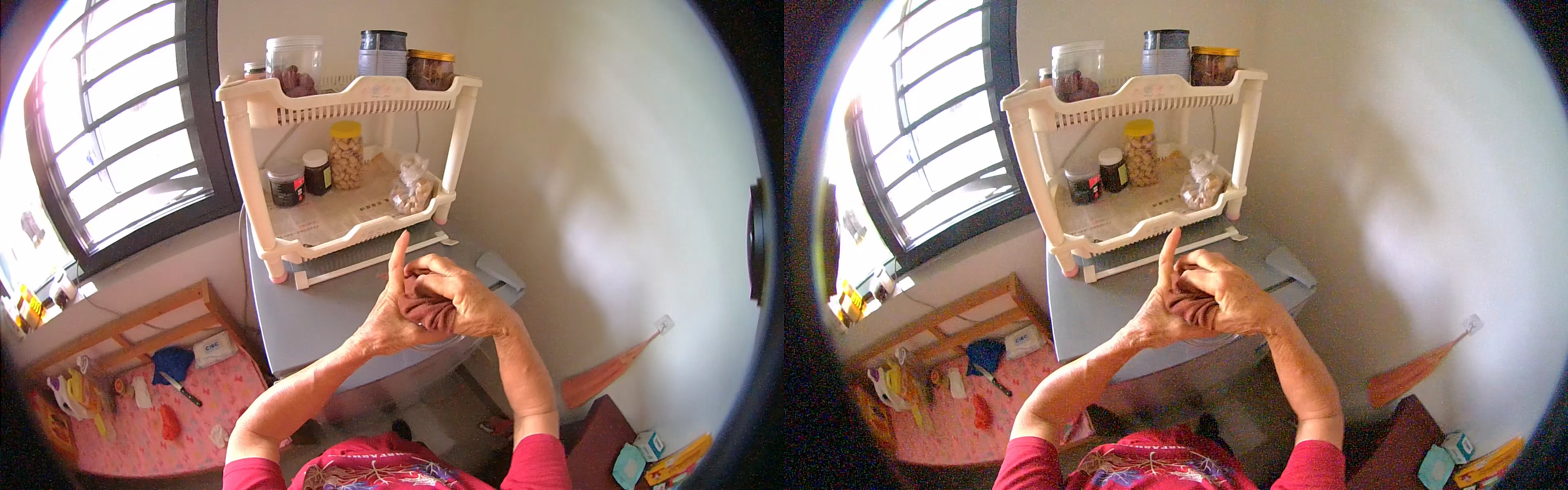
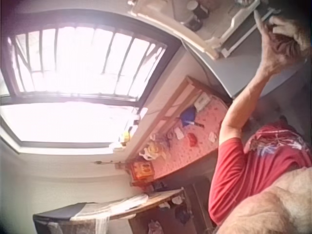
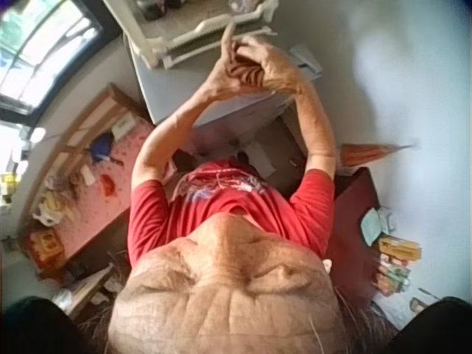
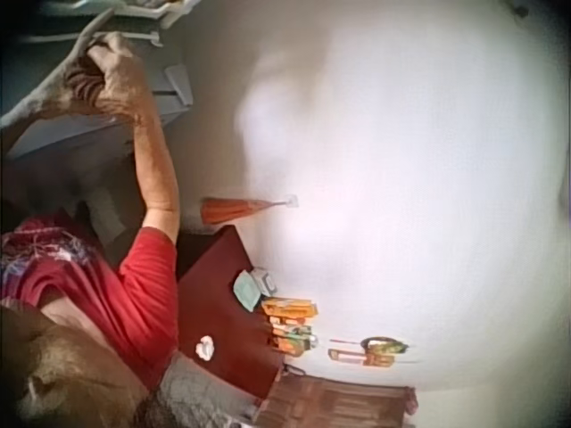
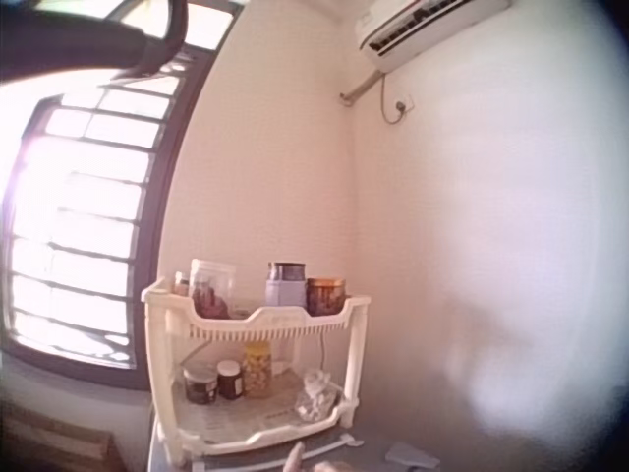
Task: The person wipes several jars on a two-tier plastic rack with a cloth, then wipes the window sill and the window screen. The person handles each jar individually, wiping the exterior before returning it to the rack.
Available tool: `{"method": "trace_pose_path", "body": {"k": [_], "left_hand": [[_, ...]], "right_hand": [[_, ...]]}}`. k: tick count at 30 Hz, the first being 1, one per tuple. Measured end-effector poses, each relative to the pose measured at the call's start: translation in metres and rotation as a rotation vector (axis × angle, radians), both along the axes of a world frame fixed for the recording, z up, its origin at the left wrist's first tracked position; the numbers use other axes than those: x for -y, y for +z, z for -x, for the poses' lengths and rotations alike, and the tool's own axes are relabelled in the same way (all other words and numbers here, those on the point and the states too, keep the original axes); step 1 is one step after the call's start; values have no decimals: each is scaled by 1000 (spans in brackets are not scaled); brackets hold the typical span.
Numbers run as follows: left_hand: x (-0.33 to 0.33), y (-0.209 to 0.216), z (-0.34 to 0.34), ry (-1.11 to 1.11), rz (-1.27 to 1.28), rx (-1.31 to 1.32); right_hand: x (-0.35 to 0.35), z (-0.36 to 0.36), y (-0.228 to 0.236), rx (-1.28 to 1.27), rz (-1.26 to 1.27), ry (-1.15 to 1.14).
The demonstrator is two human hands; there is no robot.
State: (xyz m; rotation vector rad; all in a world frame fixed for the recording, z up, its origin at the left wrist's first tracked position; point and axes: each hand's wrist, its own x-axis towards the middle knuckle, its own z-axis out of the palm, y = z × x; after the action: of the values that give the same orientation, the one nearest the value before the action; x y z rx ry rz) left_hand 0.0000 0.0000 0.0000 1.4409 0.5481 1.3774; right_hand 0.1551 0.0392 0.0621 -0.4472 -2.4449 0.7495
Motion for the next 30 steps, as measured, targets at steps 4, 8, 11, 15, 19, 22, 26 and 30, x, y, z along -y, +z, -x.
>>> {"method": "trace_pose_path", "body": {"k": [4, 8, 11, 15, 19, 22, 26, 30], "left_hand": [[6, 9, -5, 17, 1, 88], [7, 16, 4, 237, -141, -175], [6, 18, 4, 250, -107, -117], [-1, 21, 12, 289, 79, 95], [-7, 17, 17, 285, 217, 465], [-13, 13, 20, 117, 278, 607], [-9, 12, 11, 140, 294, 586], [-12, 16, 22, 17, 337, 521]], "right_hand": [[-8, 9, 19, 163, -136, -26], [-43, 16, -2, -114, 140, -125], [-47, 10, -5, -318, 527, -86], [-29, 20, -39, -704, 578, -87], [9, 57, -53, -1054, 527, 62], [24, 71, -73, -944, 274, -307], [8, 76, -57, -896, -75, -472], [-2, 54, -28, -909, 53, -298]]}}
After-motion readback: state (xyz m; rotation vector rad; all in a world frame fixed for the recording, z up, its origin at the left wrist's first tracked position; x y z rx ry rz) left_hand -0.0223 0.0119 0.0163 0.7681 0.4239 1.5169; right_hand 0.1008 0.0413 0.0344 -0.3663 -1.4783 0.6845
